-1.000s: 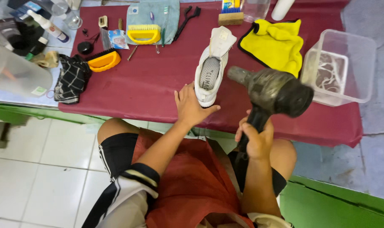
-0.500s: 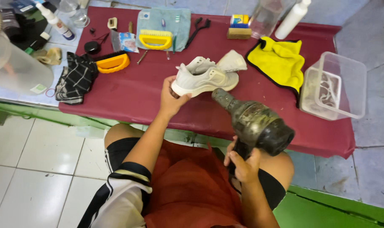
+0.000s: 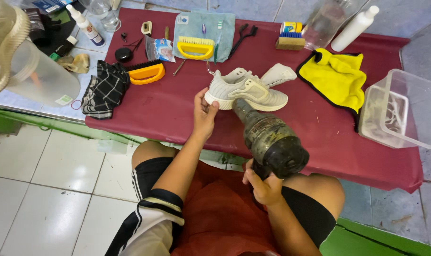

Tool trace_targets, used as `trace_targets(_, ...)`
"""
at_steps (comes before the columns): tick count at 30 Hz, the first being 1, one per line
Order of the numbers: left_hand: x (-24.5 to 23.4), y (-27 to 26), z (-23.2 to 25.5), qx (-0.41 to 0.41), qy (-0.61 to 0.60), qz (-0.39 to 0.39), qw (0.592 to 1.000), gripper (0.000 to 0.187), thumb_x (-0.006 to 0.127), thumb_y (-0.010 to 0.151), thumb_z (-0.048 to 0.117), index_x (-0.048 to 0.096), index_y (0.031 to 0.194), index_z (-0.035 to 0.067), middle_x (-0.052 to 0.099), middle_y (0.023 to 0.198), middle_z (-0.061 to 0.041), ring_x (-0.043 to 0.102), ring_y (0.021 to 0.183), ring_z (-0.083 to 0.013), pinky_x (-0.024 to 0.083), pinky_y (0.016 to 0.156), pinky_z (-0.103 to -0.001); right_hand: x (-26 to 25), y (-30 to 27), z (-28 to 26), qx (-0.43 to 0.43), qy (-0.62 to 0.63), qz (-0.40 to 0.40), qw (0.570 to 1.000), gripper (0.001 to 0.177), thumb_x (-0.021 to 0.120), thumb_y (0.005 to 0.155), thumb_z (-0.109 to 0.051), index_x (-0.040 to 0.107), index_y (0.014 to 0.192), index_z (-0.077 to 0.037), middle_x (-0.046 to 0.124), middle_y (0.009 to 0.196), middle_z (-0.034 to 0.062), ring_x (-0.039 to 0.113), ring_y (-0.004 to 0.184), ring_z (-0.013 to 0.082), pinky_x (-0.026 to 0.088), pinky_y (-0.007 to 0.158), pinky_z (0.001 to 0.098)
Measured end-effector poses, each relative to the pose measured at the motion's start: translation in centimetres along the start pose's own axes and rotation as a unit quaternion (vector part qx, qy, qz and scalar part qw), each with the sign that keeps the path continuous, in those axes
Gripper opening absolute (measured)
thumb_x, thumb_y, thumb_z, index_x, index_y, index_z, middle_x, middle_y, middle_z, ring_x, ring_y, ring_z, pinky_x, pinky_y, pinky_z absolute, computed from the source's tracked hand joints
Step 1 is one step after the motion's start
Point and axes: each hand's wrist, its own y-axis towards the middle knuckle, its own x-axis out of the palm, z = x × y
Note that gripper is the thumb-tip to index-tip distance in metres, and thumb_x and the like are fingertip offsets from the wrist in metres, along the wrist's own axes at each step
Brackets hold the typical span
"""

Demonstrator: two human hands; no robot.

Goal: The person uses a heat gun to dry a white sneaker, then scrubs the interior with a yellow brush, and continues drying the shoe with the heat gun. The person handles the sneaker and brush throughout the process.

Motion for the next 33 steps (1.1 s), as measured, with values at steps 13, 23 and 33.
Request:
trace_targets(13,-0.3,-0.4,-0.3,-0.051,-0.036,0.021,0.998,0.062,0.048,0.113,0.031,0.018,0.165,0.012,0.03,0.163,-0.027,0.033,0.148,-0.0462,0.035,0.116,-0.063,1.3,1.3,-2.5,0.002,-0.013,0.015,1.0,0.01,0.064,0.093,0.001,0.069,0.087,0.008,0.063,0.057,0.0132,0.063,0.048,0.0176,0.058,0.052,0.0284)
trace_targets(23,-0.7,-0.2,-0.6,-0.056,-0.03,0.016,0.998,0.068,0.049,0.112,0.039,0.015,0.167,0.016,0.028,0.165,-0.026,0.031,0.149,-0.047,0.034,0.117,-0.064,-4.0,-3.2,3.3,0.022,-0.023,0.095,0.995,0.017,0.063,0.095,-0.001,0.064,0.108,0.01,0.065,0.062,0.0147,0.068,0.051,0.0181,0.06,0.058,0.0301)
trace_targets(33,-0.9,0.2,-0.5,-0.089,-0.046,0.037,0.994,0.064,0.045,0.114,0.036,0.012,0.167,0.024,0.031,0.165,-0.024,0.04,0.145,-0.0476,0.037,0.116,-0.064,-7.8,-3.4,0.8,0.083,0.041,0.158,0.983,0.036,0.066,0.087,-0.002,0.059,0.12,0.011,0.059,0.069,0.018,0.065,0.04,0.0218,0.056,0.041,0.0329)
